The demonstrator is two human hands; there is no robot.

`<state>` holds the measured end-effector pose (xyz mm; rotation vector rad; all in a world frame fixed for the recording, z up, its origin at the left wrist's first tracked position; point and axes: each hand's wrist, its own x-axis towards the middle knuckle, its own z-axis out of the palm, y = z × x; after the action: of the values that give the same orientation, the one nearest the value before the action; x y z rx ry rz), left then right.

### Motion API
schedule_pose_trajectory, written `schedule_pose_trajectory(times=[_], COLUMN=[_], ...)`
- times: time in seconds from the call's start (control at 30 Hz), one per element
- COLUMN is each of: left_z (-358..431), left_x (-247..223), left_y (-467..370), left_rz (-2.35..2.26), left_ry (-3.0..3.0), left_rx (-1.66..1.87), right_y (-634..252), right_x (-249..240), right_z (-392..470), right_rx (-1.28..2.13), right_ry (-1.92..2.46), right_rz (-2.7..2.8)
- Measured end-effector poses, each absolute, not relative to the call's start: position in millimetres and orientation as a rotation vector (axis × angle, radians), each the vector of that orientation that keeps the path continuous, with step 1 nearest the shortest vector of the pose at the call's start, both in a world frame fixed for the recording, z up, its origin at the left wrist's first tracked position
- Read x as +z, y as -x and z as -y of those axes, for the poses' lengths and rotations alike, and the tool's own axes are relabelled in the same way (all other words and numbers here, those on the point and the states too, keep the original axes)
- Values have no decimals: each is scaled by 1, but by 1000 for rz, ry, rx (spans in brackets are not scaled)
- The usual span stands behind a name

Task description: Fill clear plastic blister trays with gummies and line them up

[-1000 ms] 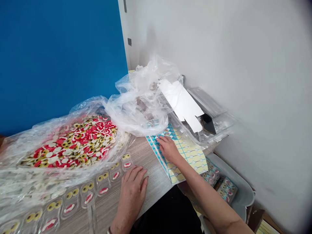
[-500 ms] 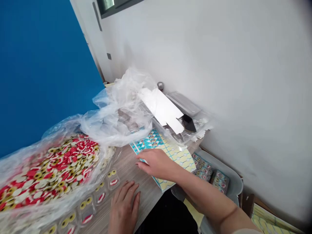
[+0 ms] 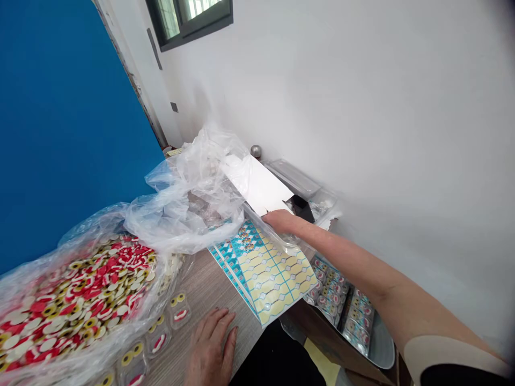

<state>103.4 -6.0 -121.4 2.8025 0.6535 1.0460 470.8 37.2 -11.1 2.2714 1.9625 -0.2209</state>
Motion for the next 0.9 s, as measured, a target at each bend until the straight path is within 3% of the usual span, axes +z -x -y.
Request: schedule_pose_trajectory(times=[0.23, 0.4, 0.5, 0.6, 0.67, 0.8, 0.9], left_z=[9, 9, 12, 18, 19, 12, 9], left_x=[-117, -113, -99, -74, -58, -45, -49], left_y=[-101, -100, -107, -120, -127, -120, -98], left_rz=[-689, -745, -833, -786, -667, -568, -604], left_ry=[-2758, -2565, -2162, -1531, -1246, -1181, -1054], left_rx=[1035, 1016, 873, 707, 794, 886, 817], right_y=[-480, -483, -447, -381, -335, -274, -255], right_x=[-14, 24, 43, 39, 25, -7, -20], right_z=[-37, -10, 20, 45, 55, 56, 47], right_rx=[-158, -93, -207, -623, -1000, -2092, -2568], right_ry=[-2353, -2564, -2837, -2783, -2698, -2637, -2448], right_rz=[-1969, -1999, -2230, -2673, -2790, -2483, -2250])
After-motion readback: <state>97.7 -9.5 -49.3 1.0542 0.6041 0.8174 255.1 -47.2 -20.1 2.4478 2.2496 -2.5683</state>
